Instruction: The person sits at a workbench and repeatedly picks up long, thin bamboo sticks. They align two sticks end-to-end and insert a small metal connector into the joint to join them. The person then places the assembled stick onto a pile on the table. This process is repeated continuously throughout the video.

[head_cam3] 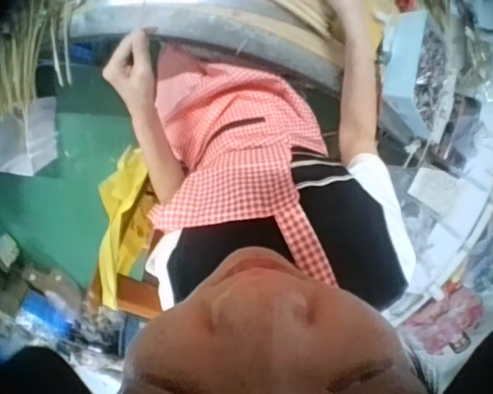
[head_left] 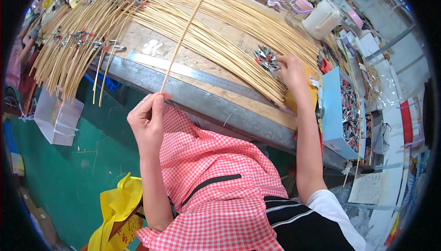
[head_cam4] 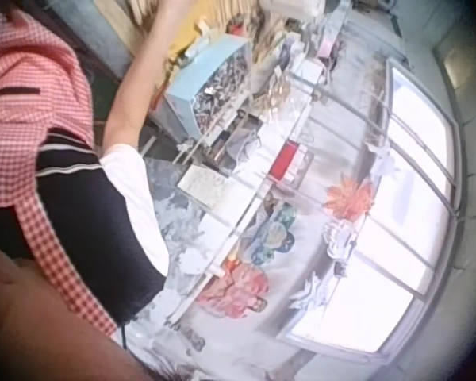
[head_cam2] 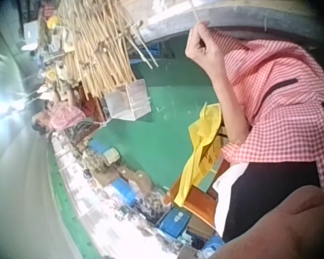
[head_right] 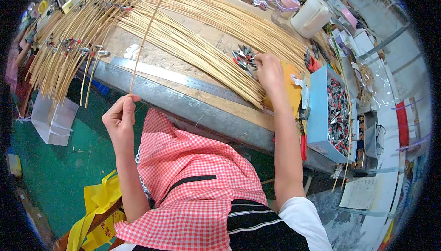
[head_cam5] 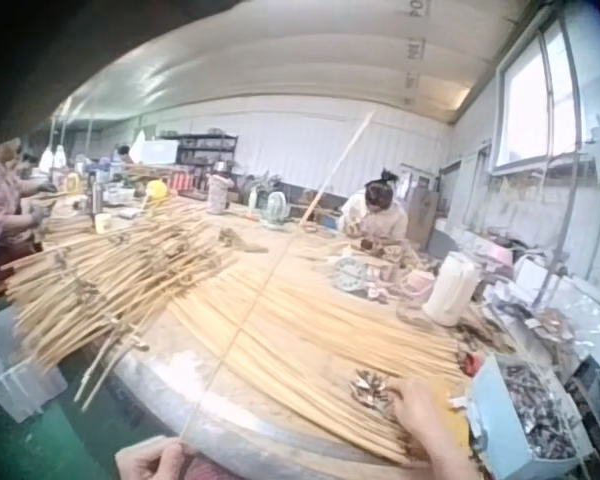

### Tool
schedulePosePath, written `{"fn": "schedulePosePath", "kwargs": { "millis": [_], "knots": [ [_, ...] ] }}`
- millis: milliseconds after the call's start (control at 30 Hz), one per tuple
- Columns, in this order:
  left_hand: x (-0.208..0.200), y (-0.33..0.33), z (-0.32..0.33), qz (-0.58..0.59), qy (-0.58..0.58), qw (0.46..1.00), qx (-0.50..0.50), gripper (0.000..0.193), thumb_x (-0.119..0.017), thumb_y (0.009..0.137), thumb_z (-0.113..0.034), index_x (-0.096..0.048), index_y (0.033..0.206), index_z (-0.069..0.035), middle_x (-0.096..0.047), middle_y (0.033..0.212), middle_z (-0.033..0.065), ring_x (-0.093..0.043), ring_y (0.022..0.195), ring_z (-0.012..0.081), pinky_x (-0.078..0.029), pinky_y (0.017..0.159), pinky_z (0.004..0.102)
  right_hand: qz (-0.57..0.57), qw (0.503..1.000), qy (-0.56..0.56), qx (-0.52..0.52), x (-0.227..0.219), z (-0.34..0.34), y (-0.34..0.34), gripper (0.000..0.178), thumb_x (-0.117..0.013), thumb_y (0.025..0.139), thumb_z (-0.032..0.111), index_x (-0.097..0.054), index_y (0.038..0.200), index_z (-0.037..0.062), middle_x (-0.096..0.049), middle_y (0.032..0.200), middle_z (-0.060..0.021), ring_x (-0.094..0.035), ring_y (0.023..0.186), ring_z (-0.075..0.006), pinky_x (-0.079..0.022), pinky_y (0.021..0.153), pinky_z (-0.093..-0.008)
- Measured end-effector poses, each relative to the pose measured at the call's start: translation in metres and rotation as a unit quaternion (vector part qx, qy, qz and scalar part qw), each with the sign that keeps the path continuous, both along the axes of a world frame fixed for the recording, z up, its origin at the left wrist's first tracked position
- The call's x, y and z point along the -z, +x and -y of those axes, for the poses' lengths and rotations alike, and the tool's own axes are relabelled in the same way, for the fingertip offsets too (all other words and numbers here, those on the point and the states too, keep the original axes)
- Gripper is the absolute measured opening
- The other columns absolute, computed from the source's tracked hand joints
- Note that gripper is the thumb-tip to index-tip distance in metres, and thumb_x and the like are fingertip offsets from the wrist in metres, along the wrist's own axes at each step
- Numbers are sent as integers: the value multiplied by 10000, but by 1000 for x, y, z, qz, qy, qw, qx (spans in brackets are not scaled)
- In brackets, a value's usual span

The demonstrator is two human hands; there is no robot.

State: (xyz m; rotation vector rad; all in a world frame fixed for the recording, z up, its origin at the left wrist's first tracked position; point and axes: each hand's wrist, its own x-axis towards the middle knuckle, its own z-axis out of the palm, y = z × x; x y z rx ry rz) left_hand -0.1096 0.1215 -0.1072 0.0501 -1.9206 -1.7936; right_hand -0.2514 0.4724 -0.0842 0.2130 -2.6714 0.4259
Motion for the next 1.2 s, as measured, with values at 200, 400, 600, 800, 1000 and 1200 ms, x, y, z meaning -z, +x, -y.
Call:
{"fn": "schedulePosePath", "kwargs": {
  "millis": [200, 400, 600, 800, 1000, 1200],
  "knots": [
    [7, -1, -1, 1, 29, 999, 24, 202, -586, 944, -125, -693, 910, 43, -514, 681, -43, -356, 561, 7, -231, 485, 201, 33, 993, 111, -11, 20, -2, -19, 183, -638, 788, 67, -705, 946, 2, -642, 917, -207, -604, 920, -378, -464, 852, -427],
    [6, 1, -6, 66, 92, 992, 56, 188, -602, 930, -99, -699, 903, 60, -575, 690, -23, -400, 596, 16, -290, 507, 197, -32, 997, 74, 22, 27, -5, -22, 161, -670, 780, 93, -708, 918, 19, -615, 891, -188, -595, 903, -363, -462, 813, -422],
    [7, 0, -11, 53, 142, 984, 91, 218, -584, 947, -127, -689, 888, 55, -463, 620, -65, -344, 546, 7, -234, 474, 199, 40, 995, -38, 87, 22, -15, -24, 233, -659, 714, 116, -681, 892, -32, -664, 780, -221, -659, 744, -347, -515, 716, -411],
    [8, -1, -13, 37, 131, 986, 97, 251, -554, 965, -155, -678, 896, 52, -417, 578, -71, -300, 489, 2, -201, 440, 203, 71, 971, -213, 85, 9, -2, -10, 212, -632, 744, 76, -651, 899, -67, -656, 719, -167, -622, 491, -204, -490, 509, -320],
    [13, -1, -12, 64, 129, 985, 94, 201, -606, 932, -127, -709, 889, 39, -529, 651, -54, -363, 571, 7, -256, 495, 203, 70, 939, -337, 25, 8, 5, 5, 239, -620, 796, 48, -610, 1005, -68, -622, 715, -82, -550, 494, -102, -478, 427, -246],
    [16, -1, -14, 49, 63, 994, 75, 191, -615, 923, -131, -710, 896, 32, -610, 699, -12, -403, 582, 29, -301, 504, 216, 118, 842, -524, -54, -11, 48, 45, 203, -627, 874, 85, -623, 1037, -37, -649, 814, -74, -563, 589, -64, -524, 533, -232]
  ]
}}
